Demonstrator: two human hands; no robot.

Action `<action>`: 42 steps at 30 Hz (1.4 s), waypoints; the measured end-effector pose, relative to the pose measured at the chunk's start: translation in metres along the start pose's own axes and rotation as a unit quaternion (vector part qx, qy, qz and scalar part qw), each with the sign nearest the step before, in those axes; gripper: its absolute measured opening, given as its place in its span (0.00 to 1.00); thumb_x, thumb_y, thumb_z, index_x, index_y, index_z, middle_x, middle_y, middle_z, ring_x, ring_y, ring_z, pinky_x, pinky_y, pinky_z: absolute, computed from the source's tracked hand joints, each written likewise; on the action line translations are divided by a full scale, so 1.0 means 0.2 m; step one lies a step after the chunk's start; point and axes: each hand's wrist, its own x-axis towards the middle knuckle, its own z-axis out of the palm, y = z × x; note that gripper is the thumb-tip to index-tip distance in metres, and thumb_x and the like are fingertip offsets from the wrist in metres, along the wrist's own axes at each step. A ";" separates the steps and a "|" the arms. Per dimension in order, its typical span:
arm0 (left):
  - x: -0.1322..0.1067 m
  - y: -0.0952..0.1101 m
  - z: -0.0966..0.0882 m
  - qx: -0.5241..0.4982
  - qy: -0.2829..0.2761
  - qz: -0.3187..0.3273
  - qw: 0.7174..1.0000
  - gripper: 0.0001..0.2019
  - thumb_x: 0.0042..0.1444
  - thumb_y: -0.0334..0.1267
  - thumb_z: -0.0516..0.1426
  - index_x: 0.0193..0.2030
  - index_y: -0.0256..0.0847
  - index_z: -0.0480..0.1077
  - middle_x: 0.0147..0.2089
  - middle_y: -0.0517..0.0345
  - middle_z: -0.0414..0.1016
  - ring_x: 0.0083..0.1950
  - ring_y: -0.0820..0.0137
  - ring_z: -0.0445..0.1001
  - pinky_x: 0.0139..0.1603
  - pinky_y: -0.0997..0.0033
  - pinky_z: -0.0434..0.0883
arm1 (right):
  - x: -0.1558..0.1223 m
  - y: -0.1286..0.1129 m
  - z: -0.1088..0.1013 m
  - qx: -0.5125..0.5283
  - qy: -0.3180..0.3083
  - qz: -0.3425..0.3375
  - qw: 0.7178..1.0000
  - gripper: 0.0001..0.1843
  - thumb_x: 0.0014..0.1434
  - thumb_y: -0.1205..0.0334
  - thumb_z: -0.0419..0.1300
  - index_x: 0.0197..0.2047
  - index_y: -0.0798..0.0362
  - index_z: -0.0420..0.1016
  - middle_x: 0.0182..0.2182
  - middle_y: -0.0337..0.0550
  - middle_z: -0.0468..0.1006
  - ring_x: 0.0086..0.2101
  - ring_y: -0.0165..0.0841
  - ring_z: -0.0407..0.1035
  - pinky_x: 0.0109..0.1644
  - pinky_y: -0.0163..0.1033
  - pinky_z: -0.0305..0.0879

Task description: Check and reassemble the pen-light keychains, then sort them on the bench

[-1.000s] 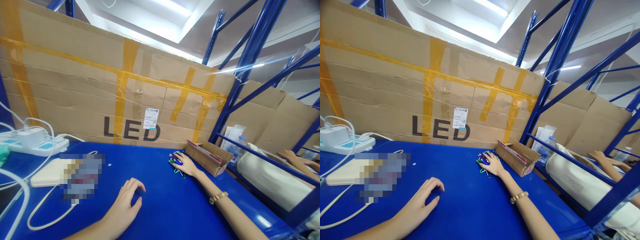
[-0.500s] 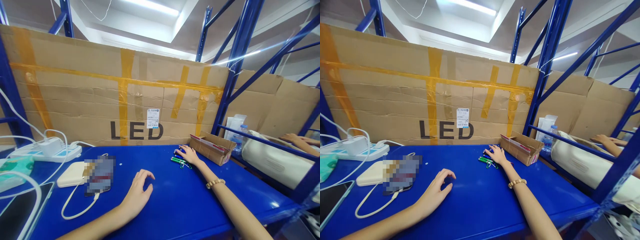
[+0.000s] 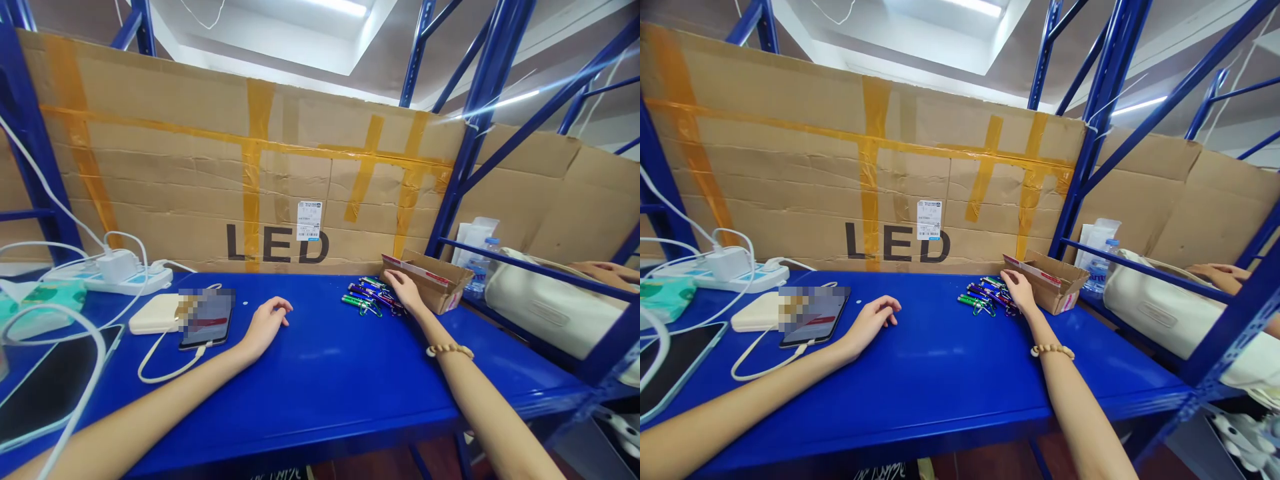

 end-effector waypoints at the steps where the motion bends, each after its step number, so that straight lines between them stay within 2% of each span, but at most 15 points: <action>1: 0.00 -0.01 0.00 -0.006 0.005 -0.003 1.000 0.09 0.46 0.33 0.46 0.31 0.39 0.66 0.23 0.62 0.66 0.29 0.69 0.70 0.32 0.73 0.62 | 0.00 -0.01 0.01 -0.009 -0.011 -0.011 1.000 0.26 0.56 0.48 0.48 0.49 0.57 0.71 0.50 0.50 0.71 0.51 0.38 0.64 0.57 0.41 0.56; 4: 0.01 -0.03 0.00 -0.015 0.014 -0.008 1.000 0.09 0.46 0.35 0.46 0.31 0.39 0.65 0.24 0.62 0.66 0.27 0.71 0.68 0.30 0.74 0.61 | -0.02 -0.02 0.03 -0.038 -0.042 -0.027 0.998 0.29 0.53 0.44 0.53 0.53 0.52 0.69 0.55 0.49 0.67 0.55 0.43 0.58 0.60 0.49 0.48; 7: 0.01 -0.03 0.00 -0.008 0.014 -0.008 1.000 0.08 0.46 0.35 0.47 0.30 0.39 0.65 0.21 0.63 0.64 0.26 0.70 0.67 0.30 0.73 0.60 | -0.04 -0.02 0.04 -0.109 -0.101 -0.030 0.988 0.38 0.48 0.38 0.56 0.59 0.48 0.62 0.60 0.51 0.58 0.59 0.48 0.50 0.61 0.58 0.41; 10: 0.00 -0.01 0.01 0.003 0.008 -0.002 1.000 0.07 0.46 0.34 0.46 0.29 0.40 0.64 0.20 0.64 0.62 0.26 0.70 0.66 0.30 0.73 0.60 | -0.05 -0.04 0.06 -0.185 -0.184 -0.040 0.964 0.48 0.44 0.34 0.57 0.64 0.48 0.51 0.63 0.52 0.51 0.62 0.49 0.41 0.62 0.58 0.38; 13: -0.02 0.01 0.01 0.004 0.002 0.008 1.000 0.08 0.43 0.31 0.45 0.27 0.40 0.64 0.21 0.64 0.62 0.27 0.70 0.66 0.32 0.72 0.61 | -0.07 -0.09 0.10 -0.200 -0.248 -0.053 0.946 0.55 0.40 0.32 0.57 0.66 0.47 0.45 0.65 0.53 0.45 0.63 0.49 0.32 0.62 0.58 0.34; 17: -0.01 0.01 0.02 0.006 -0.011 0.007 1.000 0.08 0.43 0.30 0.45 0.26 0.40 0.64 0.23 0.63 0.63 0.26 0.70 0.66 0.33 0.71 0.62 | -0.08 -0.16 0.14 -0.216 -0.278 -0.059 0.934 0.59 0.37 0.28 0.56 0.66 0.47 0.42 0.66 0.54 0.39 0.63 0.48 0.26 0.62 0.60 0.28; 19: -0.01 0.00 0.02 0.008 -0.017 0.004 1.000 0.08 0.43 0.31 0.45 0.26 0.40 0.64 0.24 0.63 0.63 0.27 0.71 0.66 0.33 0.71 0.62 | -0.08 -0.19 0.16 -0.214 -0.266 -0.056 0.938 0.56 0.41 0.28 0.53 0.66 0.48 0.43 0.65 0.54 0.40 0.64 0.46 0.26 0.62 0.58 0.27; 23: -0.01 -0.01 0.02 0.014 -0.013 -0.003 1.000 0.08 0.46 0.32 0.45 0.27 0.40 0.64 0.24 0.63 0.62 0.28 0.70 0.64 0.33 0.71 0.60 | -0.09 -0.22 0.22 -0.215 -0.207 -0.036 0.954 0.46 0.50 0.32 0.46 0.66 0.49 0.47 0.64 0.53 0.46 0.64 0.43 0.33 0.63 0.56 0.33; 25: -0.01 0.00 0.01 0.024 -0.014 -0.007 1.000 0.08 0.46 0.31 0.45 0.27 0.41 0.64 0.24 0.63 0.61 0.28 0.70 0.63 0.32 0.72 0.59 | -0.10 -0.23 0.25 -0.253 -0.184 -0.039 0.949 0.46 0.49 0.34 0.50 0.66 0.49 0.47 0.64 0.53 0.47 0.64 0.46 0.34 0.62 0.58 0.33; 27: -0.02 0.01 0.01 0.029 -0.015 -0.007 0.999 0.09 0.44 0.27 0.44 0.26 0.40 0.63 0.23 0.63 0.60 0.28 0.71 0.62 0.32 0.73 0.58 | -0.11 -0.23 0.26 -0.290 -0.175 -0.037 0.940 0.49 0.48 0.37 0.54 0.66 0.51 0.42 0.65 0.54 0.44 0.63 0.48 0.32 0.61 0.62 0.31; 30: -0.02 0.01 0.01 0.027 -0.015 -0.004 1.000 0.11 0.42 0.23 0.43 0.24 0.40 0.62 0.23 0.63 0.60 0.27 0.72 0.61 0.30 0.74 0.57 | -0.08 -0.20 0.24 -0.310 -0.181 -0.004 0.933 0.53 0.47 0.37 0.55 0.67 0.51 0.36 0.66 0.55 0.38 0.63 0.50 0.27 0.60 0.65 0.31; 33: -0.02 0.01 0.00 0.030 -0.020 -0.010 0.999 0.12 0.43 0.22 0.43 0.24 0.40 0.62 0.24 0.63 0.60 0.27 0.73 0.61 0.31 0.74 0.58 | -0.03 -0.15 0.22 -0.320 -0.215 0.023 0.922 0.51 0.46 0.33 0.52 0.67 0.46 0.39 0.66 0.53 0.36 0.63 0.53 0.25 0.58 0.70 0.30; 37: -0.02 0.01 0.00 0.037 -0.021 -0.008 0.999 0.12 0.42 0.19 0.44 0.24 0.39 0.62 0.27 0.63 0.60 0.27 0.75 0.61 0.32 0.75 0.60 | 0.05 -0.10 0.23 -0.322 -0.260 0.020 0.910 0.46 0.49 0.32 0.49 0.66 0.42 0.45 0.65 0.50 0.42 0.62 0.55 0.34 0.55 0.73 0.35; 42: -0.02 -0.01 0.01 0.055 -0.032 0.013 0.998 0.11 0.44 0.20 0.46 0.24 0.39 0.63 0.30 0.62 0.63 0.29 0.75 0.63 0.34 0.75 0.61 | 0.07 -0.14 0.31 -0.323 -0.247 -0.030 0.913 0.42 0.51 0.35 0.50 0.65 0.43 0.49 0.64 0.45 0.48 0.62 0.51 0.42 0.58 0.65 0.45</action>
